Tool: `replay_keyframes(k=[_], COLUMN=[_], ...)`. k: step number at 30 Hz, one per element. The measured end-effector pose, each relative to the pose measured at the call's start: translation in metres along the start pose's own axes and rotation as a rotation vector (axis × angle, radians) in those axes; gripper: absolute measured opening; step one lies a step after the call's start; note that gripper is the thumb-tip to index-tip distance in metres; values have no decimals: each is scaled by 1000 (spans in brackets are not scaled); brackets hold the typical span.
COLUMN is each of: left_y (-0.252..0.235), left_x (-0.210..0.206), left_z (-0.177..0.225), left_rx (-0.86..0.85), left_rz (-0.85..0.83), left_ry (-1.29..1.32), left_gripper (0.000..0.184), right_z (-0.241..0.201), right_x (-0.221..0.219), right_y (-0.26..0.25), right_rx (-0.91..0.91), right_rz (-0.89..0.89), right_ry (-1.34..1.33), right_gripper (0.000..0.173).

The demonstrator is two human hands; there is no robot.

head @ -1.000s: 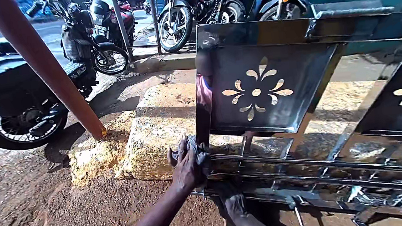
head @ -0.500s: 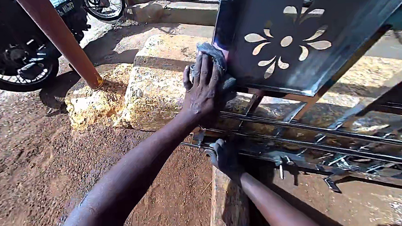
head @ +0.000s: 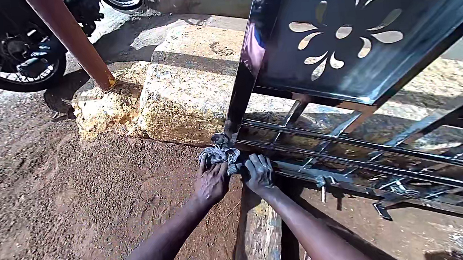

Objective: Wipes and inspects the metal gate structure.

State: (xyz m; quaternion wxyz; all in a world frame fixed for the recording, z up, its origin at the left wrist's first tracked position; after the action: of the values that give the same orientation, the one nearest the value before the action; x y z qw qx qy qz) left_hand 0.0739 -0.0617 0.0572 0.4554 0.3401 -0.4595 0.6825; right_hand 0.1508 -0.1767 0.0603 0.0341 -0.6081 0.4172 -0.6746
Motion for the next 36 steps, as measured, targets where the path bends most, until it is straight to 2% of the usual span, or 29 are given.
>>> replay_keyframes(k=[3,5,6,9,13,15,17,19,21,22,24,27,29,30,32,34,35,36], left_y=[-3,-10,-15,-21,-13,-9,-2,6,11,14,19,34,45,46,39,29,25,24], left_x=[18,4,-9,-29,-21,-11,9,25,26,26,28,30,28,26,22,20,19,19], left_z=[-6,-11,-11,-2,0,-4,-2,1,12,18,16,-27,-50,-51,-26,13,25,27], left_rx=[196,263,280,267,217,264,302,323,293,263,279,549,719,719,582,422,390,389], left_rz=[171,159,131,124,38,-174,-255,-147,-129,-135,-63,134,268,293,197,21,-27,-23], left_ry=[-12,45,78,86,83,221,405,640,816,833,833,994,1187,1280,1439,1542,1556,1525], left_gripper=[44,63,66,65,55,49,41,37,43,48,47,32,30,28,25,57,71,71], right_z=[2,1,1,0,0,5,7,-7,-20,-20,-8,18,31,34,28,6,-5,-15], right_x=[-1,-3,-3,-2,-3,-4,-4,2,11,15,21,40,56,63,67,60,56,52], right_y=[0,0,-1,-1,-4,-10,-13,-12,-8,-6,0,-2,-10,-13,-20,-23,-24,-25], right_rx=[-33,-15,-6,-8,-36,-130,-221,-265,-387,-472,-607,-781,-878,-893,-877,-862,-863,-859], right_rz=[-16,-2,5,12,-19,-104,-198,-288,-262,-220,-146,-45,29,56,39,-109,-190,-262], right_ry=[-25,-1,15,35,9,-170,-477,-803,-1080,-1133,-1105,-1054,-1022,-992,-953,-1037,-1138,-1243], right_gripper=[19,16,16,15,16,27,44,50,34,27,23,15,15,19,19,11,14,20])
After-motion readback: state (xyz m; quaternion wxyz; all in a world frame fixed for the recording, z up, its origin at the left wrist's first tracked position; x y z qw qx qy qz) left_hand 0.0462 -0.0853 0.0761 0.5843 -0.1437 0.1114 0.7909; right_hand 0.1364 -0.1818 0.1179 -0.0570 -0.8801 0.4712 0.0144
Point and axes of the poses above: each hand's wrist, its own y-axis away from the middle knuckle, its own x-axis out of the back of the hand, z = x × y, the point moved 10 cm from there along -y, towards the middle knuckle, and after that the axes turned 2 degrees about -z, right-handed, at the moved point
